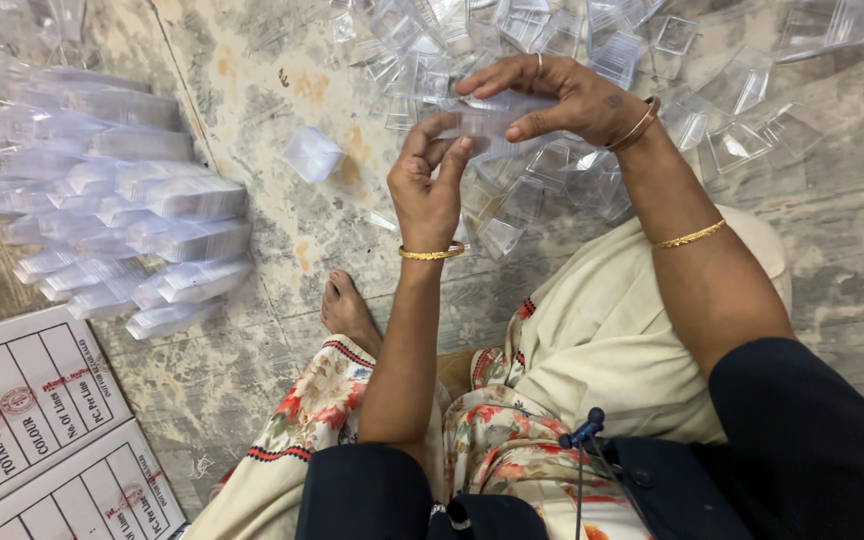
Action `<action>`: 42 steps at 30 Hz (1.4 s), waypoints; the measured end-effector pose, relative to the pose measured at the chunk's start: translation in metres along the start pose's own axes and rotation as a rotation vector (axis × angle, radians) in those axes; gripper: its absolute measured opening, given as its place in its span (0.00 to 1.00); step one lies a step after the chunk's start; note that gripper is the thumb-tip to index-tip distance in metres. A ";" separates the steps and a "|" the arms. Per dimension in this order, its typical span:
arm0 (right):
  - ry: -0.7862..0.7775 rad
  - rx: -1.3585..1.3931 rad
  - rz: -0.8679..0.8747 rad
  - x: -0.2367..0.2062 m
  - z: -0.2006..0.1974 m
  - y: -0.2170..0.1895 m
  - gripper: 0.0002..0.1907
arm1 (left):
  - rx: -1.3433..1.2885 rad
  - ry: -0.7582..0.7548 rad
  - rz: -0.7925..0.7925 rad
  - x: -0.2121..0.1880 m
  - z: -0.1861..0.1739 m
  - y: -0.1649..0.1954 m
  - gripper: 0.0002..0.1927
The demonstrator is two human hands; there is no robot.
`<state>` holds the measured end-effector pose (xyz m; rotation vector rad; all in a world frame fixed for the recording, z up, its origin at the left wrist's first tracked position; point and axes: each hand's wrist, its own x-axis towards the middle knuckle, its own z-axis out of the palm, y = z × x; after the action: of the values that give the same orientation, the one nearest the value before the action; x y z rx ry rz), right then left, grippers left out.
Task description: The person sits on the floor and nests small transparent plastic cups one at a time into stacks, picking loose cups from the floor and pressing each stack together by hand. The person sets completed stacks aside with other finished stacks.
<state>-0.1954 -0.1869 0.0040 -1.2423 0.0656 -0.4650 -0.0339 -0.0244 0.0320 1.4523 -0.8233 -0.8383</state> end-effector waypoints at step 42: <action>-0.008 -0.149 -0.037 0.001 0.000 -0.001 0.19 | 0.068 0.153 0.192 -0.005 0.016 -0.010 0.14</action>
<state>-0.1947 -0.1878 0.0046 -1.3937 0.0712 -0.4940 -0.0499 -0.0272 0.0219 1.4507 -0.8660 -0.5522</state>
